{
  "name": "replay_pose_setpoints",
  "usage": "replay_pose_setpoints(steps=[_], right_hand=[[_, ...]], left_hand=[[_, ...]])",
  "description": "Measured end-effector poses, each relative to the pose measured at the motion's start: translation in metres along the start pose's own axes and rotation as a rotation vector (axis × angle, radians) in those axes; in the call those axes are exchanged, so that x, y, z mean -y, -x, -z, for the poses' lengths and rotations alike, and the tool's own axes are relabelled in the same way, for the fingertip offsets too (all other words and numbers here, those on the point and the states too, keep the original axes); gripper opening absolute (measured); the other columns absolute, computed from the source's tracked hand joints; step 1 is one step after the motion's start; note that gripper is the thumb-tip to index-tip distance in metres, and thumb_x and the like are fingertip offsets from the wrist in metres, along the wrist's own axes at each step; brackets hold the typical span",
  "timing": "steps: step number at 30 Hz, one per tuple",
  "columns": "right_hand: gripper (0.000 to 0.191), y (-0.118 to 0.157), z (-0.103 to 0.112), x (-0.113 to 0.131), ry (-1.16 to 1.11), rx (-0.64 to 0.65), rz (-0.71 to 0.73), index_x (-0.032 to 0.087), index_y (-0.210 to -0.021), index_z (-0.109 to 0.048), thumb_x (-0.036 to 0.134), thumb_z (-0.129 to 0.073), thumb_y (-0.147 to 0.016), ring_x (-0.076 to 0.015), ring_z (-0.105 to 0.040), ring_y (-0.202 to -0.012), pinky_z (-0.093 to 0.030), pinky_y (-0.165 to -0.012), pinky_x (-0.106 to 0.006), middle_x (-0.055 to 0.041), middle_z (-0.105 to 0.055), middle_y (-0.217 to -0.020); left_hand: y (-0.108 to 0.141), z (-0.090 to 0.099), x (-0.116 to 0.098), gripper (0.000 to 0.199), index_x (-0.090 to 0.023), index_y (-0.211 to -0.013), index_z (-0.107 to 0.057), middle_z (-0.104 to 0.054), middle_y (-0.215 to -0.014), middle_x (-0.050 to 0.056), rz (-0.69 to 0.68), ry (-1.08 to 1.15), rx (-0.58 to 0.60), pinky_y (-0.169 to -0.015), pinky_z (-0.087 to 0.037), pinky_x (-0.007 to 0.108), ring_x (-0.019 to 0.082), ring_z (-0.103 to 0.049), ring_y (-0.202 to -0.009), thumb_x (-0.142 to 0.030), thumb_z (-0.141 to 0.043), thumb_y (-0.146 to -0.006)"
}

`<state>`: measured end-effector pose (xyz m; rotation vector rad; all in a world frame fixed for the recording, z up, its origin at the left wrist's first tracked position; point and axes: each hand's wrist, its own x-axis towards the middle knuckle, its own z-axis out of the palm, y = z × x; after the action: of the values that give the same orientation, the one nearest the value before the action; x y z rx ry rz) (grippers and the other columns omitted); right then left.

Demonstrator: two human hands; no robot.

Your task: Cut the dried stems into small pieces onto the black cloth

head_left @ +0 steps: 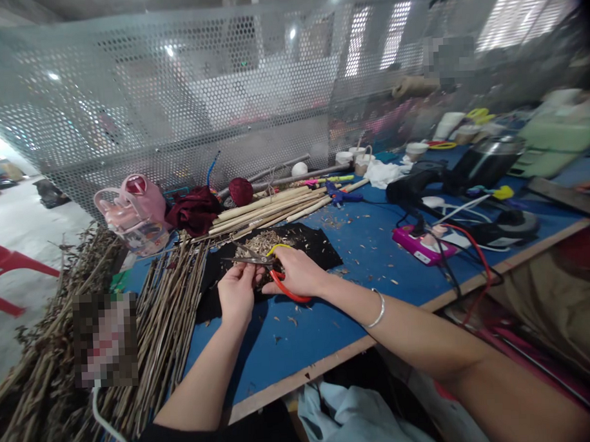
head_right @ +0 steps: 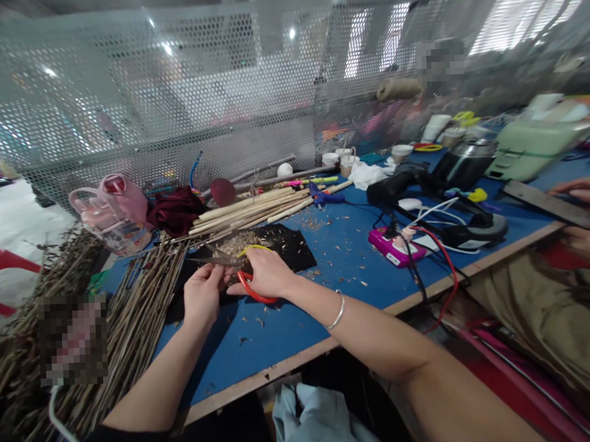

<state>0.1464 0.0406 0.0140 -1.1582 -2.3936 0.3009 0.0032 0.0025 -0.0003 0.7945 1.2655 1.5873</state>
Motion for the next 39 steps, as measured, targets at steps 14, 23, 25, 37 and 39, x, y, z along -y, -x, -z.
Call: replay_pose_setpoints(steps=[14, 23, 25, 37, 39], right_hand=[[0.055, 0.001, -0.004, -0.002, 0.047, 0.123, -0.159, 0.019, -0.087, -0.052, 0.071, -0.051, -0.067, -0.0190, -0.060, -0.070, -0.034, -0.055, -0.024, -0.0049, -0.063, -0.079], [0.052, -0.001, -0.003, -0.006, 0.004, 0.160, -0.183, 0.020, -0.081, -0.054, 0.070, -0.050, -0.068, -0.0178, -0.059, -0.066, -0.032, -0.053, -0.023, -0.0046, -0.063, -0.074], [0.050, -0.002, -0.004, -0.008, -0.007, 0.158, -0.177, 0.020, -0.080, -0.054, 0.069, -0.051, -0.068, -0.0180, -0.059, -0.065, -0.033, -0.053, -0.024, -0.0045, -0.063, -0.072], [0.034, -0.005, -0.002, -0.009, -0.300, -0.103, -0.242, 0.020, -0.070, -0.048, 0.051, -0.061, -0.067, -0.0115, -0.050, -0.057, -0.034, -0.051, -0.021, 0.0023, -0.056, -0.063], [0.032, -0.006, -0.003, -0.009, -0.452, -0.130, -0.219, 0.019, -0.069, -0.046, 0.047, -0.062, -0.067, -0.0103, -0.048, -0.057, -0.036, -0.053, -0.021, 0.0032, -0.055, -0.063]], left_hand=[[-0.002, 0.004, 0.003, 0.028, -0.011, -0.078, -0.068, -0.066, -0.066, 0.004, -0.090, -0.096, -0.016, -0.059, -0.047, 0.023, 0.012, -0.059, -0.059, -0.036, -0.066, -0.065], [0.000, 0.001, -0.004, 0.035, -0.010, -0.078, -0.065, -0.066, -0.067, 0.004, -0.018, -0.031, -0.043, -0.060, -0.049, 0.025, 0.011, -0.059, -0.057, -0.039, -0.071, -0.059], [0.000, 0.002, -0.004, 0.036, -0.010, -0.080, -0.065, -0.066, -0.067, 0.003, -0.002, -0.018, -0.028, -0.058, -0.048, 0.023, 0.010, -0.059, -0.056, -0.038, -0.071, -0.059], [0.000, 0.000, -0.001, 0.040, -0.011, -0.090, -0.064, -0.067, -0.072, 0.004, 0.017, -0.050, -0.018, -0.065, -0.048, 0.024, 0.011, -0.061, -0.062, -0.029, -0.074, -0.056], [0.004, -0.001, -0.001, 0.038, -0.011, -0.089, -0.063, -0.067, -0.069, 0.003, -0.024, -0.147, 0.018, -0.063, -0.047, 0.023, 0.010, -0.060, -0.059, -0.028, -0.074, -0.057]])
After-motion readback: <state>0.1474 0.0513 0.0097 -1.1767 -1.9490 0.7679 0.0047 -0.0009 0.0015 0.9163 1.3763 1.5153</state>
